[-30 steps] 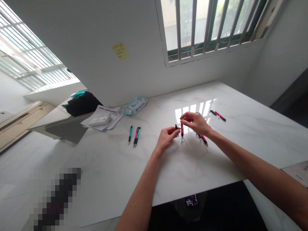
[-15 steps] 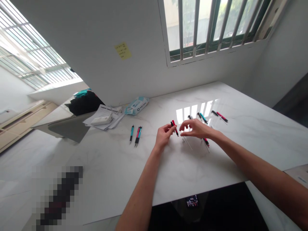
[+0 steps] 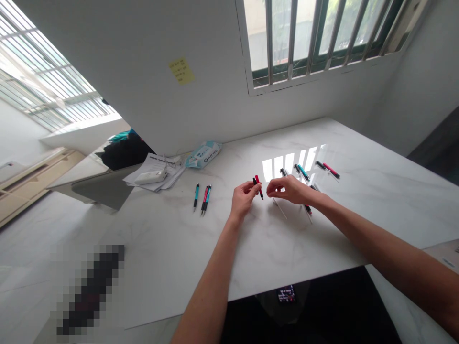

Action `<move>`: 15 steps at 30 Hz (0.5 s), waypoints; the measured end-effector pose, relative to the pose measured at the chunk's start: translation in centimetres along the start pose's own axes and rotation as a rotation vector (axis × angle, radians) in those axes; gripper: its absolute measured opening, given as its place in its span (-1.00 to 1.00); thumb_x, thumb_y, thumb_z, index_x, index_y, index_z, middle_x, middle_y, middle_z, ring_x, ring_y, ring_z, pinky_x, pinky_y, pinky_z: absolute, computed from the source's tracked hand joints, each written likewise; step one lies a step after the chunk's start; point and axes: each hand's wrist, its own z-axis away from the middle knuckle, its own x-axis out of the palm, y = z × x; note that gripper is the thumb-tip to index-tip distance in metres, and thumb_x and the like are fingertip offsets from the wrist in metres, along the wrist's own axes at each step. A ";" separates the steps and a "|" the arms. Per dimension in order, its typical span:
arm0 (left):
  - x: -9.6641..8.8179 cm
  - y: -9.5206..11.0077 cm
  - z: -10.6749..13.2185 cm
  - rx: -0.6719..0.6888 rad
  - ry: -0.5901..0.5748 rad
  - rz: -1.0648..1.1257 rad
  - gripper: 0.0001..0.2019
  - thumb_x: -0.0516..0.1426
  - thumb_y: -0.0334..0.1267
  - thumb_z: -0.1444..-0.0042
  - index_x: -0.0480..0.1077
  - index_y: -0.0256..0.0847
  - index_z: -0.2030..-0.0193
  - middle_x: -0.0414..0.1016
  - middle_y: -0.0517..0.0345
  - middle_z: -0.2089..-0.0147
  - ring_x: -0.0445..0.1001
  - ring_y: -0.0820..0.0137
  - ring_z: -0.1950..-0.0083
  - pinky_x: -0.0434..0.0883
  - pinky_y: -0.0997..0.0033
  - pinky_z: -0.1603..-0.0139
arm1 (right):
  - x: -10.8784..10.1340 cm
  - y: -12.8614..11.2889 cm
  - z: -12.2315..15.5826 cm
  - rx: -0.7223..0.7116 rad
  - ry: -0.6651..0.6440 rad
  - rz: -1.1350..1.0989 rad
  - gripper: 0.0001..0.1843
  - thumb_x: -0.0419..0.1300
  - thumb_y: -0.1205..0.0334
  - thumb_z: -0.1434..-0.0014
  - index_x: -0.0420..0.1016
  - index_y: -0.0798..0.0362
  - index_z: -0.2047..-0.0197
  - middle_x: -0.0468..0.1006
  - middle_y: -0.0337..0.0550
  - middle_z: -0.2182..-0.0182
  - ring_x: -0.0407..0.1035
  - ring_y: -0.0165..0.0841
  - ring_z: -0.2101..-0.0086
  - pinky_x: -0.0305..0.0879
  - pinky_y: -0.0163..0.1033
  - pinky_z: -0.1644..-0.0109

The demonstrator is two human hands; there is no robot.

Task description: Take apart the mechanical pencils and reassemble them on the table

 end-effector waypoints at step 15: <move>0.4 0.6 0.9 0.052 -0.096 -0.134 -0.66 0.32 0.03 -0.14 0.67 -0.22 0.14 0.60 0.14 0.30 0.38 0.44 0.40 0.31 0.42 0.37 | -0.7 0.1 -0.6 0.050 0.217 -0.046 -0.58 0.05 0.04 -0.41 0.67 0.08 0.05 0.56 -0.21 0.41 0.27 -0.39 0.46 0.14 -0.25 0.36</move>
